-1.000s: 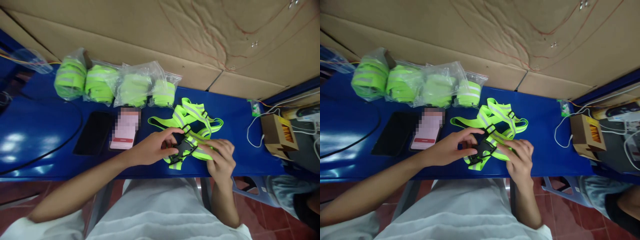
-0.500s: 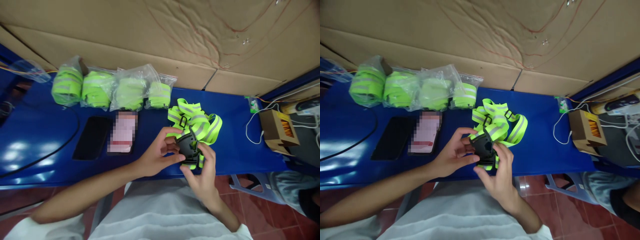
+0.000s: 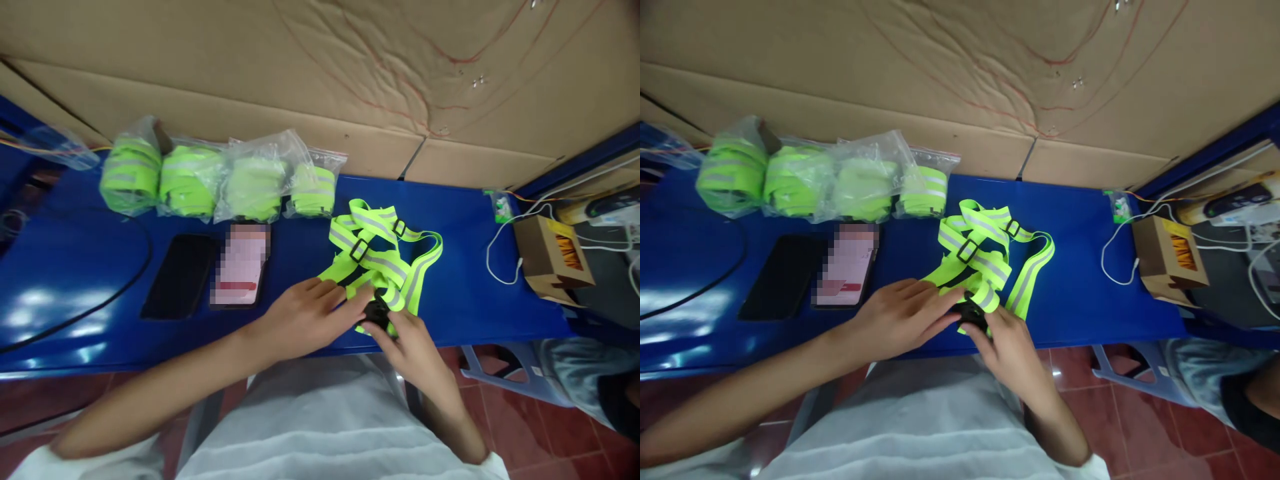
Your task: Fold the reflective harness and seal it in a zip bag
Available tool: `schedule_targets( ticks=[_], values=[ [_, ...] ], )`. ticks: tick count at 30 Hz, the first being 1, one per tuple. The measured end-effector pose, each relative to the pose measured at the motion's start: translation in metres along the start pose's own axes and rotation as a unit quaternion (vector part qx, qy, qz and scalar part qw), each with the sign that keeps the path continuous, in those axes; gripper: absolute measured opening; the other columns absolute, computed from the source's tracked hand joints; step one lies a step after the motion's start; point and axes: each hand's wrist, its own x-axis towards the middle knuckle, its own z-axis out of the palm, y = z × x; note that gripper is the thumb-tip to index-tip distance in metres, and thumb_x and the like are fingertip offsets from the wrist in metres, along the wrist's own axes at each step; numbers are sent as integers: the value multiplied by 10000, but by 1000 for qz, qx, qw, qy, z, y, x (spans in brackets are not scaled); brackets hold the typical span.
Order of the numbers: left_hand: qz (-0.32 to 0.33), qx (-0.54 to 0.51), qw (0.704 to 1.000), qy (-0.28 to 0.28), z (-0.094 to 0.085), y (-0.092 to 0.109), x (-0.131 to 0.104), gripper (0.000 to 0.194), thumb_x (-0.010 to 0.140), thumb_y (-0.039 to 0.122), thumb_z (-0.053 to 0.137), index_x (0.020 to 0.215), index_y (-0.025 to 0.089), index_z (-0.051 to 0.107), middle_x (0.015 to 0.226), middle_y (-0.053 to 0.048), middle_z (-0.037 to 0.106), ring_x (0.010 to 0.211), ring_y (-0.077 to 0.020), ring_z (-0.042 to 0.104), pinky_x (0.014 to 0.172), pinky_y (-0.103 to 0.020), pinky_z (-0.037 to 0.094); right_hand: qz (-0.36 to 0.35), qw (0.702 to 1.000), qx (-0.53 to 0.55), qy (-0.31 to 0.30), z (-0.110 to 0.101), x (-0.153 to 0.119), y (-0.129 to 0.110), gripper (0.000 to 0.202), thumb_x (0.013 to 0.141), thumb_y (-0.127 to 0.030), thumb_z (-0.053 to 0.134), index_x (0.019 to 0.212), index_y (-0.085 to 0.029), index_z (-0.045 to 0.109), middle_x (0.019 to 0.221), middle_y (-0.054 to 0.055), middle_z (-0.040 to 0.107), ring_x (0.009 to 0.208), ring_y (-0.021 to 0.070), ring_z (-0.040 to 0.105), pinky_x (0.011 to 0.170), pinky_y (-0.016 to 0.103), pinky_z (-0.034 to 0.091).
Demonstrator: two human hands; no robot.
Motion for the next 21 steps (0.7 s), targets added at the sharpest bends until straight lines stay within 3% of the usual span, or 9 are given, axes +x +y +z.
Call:
schedule_targets(
  ticks=[2,4,7,9,11,14,16,21],
  values=[
    [120,106,987,21,-13,-2,3,338,981,180,645,1313,230,604,913,-21,738,847,-185,726,804,-314,595,6,1000,-2,-13,-10,3,3,188,1062,-362,576,1060,-199,671,820,34,722,669,188,677,641,288,511],
    [191,137,972,19,-23,2,8,358,974,166,654,1303,305,632,1141,-16,751,1064,-175,710,970,-328,586,-9,999,-25,-41,-23,6,4,178,1065,-320,544,1049,-192,666,870,51,735,725,200,700,650,294,506],
    [214,138,966,-45,-29,13,18,388,1012,169,594,1355,349,613,1516,13,608,1403,-153,555,1174,-344,511,-63,989,-68,-117,-41,12,3,186,1048,-228,488,954,-195,645,842,41,718,728,204,692,626,303,475],
    [210,142,965,-69,-30,20,25,348,1030,170,537,1351,270,625,1538,-43,592,1447,-189,520,1210,-402,496,-93,980,-89,-152,-51,16,1,188,1055,-226,476,953,-197,632,855,34,717,726,205,690,628,317,474],
    [213,162,961,-67,-29,22,30,320,1033,180,516,1324,213,644,1416,-96,668,1348,-233,589,1185,-467,515,-110,974,-107,-165,-59,17,-2,188,1080,-282,483,976,-201,617,910,36,725,754,214,700,648,338,492],
    [197,218,955,-35,-30,22,36,275,1029,198,530,1268,231,663,1204,-79,724,1158,-228,641,1141,-507,534,-126,971,-150,-139,-70,16,-5,217,1081,-410,527,1082,-211,613,1032,49,742,831,236,718,705,376,521],
    [170,262,950,-10,-32,20,41,241,1022,189,541,1215,244,672,1097,-64,723,1079,-224,640,1108,-521,541,-127,968,-199,-90,-75,14,-8,271,1066,-434,563,1210,-209,603,1138,71,743,920,254,725,773,401,529],
    [130,280,948,77,-38,15,61,174,1012,146,544,1047,224,696,871,-22,680,875,-183,628,1004,-481,558,-121,951,-277,56,-87,16,-21,204,1040,-272,620,1231,-202,626,1148,65,751,1021,267,712,870,438,485]
  ],
)
